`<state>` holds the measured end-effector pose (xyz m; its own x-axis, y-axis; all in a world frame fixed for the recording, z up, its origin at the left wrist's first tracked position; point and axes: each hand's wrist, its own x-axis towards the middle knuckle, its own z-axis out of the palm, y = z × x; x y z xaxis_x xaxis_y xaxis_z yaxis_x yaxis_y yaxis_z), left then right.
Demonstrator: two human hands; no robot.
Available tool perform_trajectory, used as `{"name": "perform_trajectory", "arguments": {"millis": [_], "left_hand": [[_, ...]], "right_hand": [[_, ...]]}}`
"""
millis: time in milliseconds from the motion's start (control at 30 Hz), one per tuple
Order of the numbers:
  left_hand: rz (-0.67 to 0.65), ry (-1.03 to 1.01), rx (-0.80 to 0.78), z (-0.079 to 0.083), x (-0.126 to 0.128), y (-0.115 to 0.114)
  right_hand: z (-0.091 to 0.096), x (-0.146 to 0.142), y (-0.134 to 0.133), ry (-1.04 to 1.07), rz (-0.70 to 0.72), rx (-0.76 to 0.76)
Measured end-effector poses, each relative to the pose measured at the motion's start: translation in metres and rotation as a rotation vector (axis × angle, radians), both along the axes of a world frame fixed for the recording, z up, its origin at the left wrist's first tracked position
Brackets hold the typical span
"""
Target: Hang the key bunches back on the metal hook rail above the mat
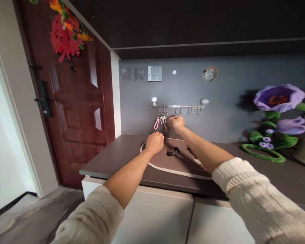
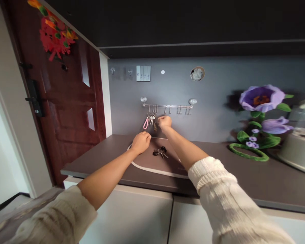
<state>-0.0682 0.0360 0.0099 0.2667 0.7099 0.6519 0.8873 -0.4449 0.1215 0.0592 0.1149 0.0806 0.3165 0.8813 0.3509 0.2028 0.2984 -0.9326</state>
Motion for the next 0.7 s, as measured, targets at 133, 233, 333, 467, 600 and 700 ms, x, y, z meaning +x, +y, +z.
{"name": "perform_trajectory", "arguments": {"millis": [133,233,333,467,600,700], "left_hand": [[-0.058,-0.012,-0.021,-0.002,-0.002,-0.002],[-0.12,-0.018,-0.066,-0.005,-0.003,-0.003],[-0.192,-0.015,-0.096,-0.007,-0.003,-0.005],[-0.283,-0.013,-0.119,-0.008,-0.002,-0.009],[-0.344,0.0,-0.159,-0.009,0.0,-0.012],[-0.373,0.004,-0.169,-0.009,0.003,-0.015]], "right_hand": [[-0.015,0.016,-0.027,-0.01,0.082,0.022],[-0.03,0.031,-0.05,-0.002,0.189,-0.004],[-0.048,0.044,-0.072,-0.005,0.254,-0.036],[-0.066,0.058,-0.092,-0.117,0.298,-0.048],[-0.075,0.066,-0.103,-0.356,0.291,-0.001],[-0.076,0.066,-0.107,-0.549,0.249,0.06]]}}
